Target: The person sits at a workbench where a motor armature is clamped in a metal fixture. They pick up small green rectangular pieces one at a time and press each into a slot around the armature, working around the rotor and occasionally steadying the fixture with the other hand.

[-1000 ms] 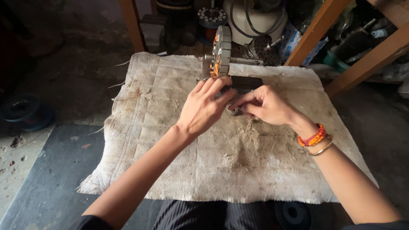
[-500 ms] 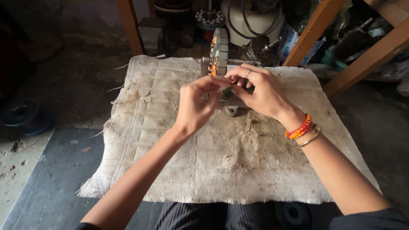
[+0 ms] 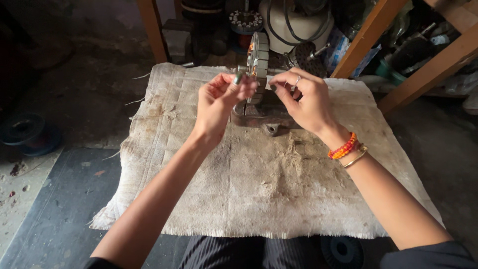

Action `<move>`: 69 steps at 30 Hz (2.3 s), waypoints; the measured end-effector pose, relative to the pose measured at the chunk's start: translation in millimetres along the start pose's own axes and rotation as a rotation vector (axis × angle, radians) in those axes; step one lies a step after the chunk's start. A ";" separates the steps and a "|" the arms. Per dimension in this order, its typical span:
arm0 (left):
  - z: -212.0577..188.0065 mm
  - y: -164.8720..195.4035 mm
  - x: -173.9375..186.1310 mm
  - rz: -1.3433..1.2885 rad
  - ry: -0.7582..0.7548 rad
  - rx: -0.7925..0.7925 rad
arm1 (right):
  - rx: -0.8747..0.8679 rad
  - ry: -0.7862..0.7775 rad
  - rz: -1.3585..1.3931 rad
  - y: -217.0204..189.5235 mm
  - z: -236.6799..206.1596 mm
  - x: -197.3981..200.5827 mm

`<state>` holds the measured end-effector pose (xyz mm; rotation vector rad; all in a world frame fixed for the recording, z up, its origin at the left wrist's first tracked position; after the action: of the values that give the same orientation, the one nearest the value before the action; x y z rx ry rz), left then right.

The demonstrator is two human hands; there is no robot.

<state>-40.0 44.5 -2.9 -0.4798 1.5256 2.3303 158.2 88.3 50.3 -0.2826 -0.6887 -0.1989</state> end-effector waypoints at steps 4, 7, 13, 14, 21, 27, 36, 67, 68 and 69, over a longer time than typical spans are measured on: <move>5.3 -0.2 1.2 -0.161 0.130 0.149 | -0.081 0.044 0.036 6.6 0.3 -4.5; 5.5 2.9 2.0 -0.201 0.207 0.167 | -0.173 0.006 0.034 12.1 -1.1 -11.2; 4.1 3.9 5.3 -0.031 0.296 0.036 | -0.454 0.086 0.438 -4.7 -13.6 -27.4; 4.8 3.2 1.9 0.062 0.307 -0.024 | -0.568 0.024 0.604 -7.5 -13.0 -29.0; 12.6 10.5 -13.6 0.426 0.536 0.010 | -0.860 -0.290 1.146 -37.1 -0.7 -3.9; 18.8 25.1 -28.2 0.571 0.583 0.046 | -0.750 -0.197 1.063 -33.5 -3.9 5.7; 28.3 34.0 -28.1 0.717 0.569 -0.010 | -0.460 0.139 0.453 30.5 10.9 7.4; -48.4 -104.4 -17.4 0.999 0.278 -0.130 | -0.549 -0.039 0.570 48.0 -144.6 -107.1; -50.9 -106.5 -16.6 1.001 0.255 -0.151 | -0.568 -0.054 0.576 48.3 -145.9 -106.1; -52.7 -108.8 -13.7 1.014 0.275 -0.114 | -0.581 -0.068 0.582 49.5 -145.5 -103.3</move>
<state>25.1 36.5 -105.4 -0.0103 2.1062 3.1988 180.3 97.4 -133.3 -1.0330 -0.5775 0.1760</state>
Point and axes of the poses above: each hand's wrist, its own z-axis towards the middle knuckle, its own x-axis out of the back of the hand, y = z × x, the point moved 3 cm from there along z, towards the middle knuckle, and after that the axes turned 7 degrees about x, right-handed, at the moved point
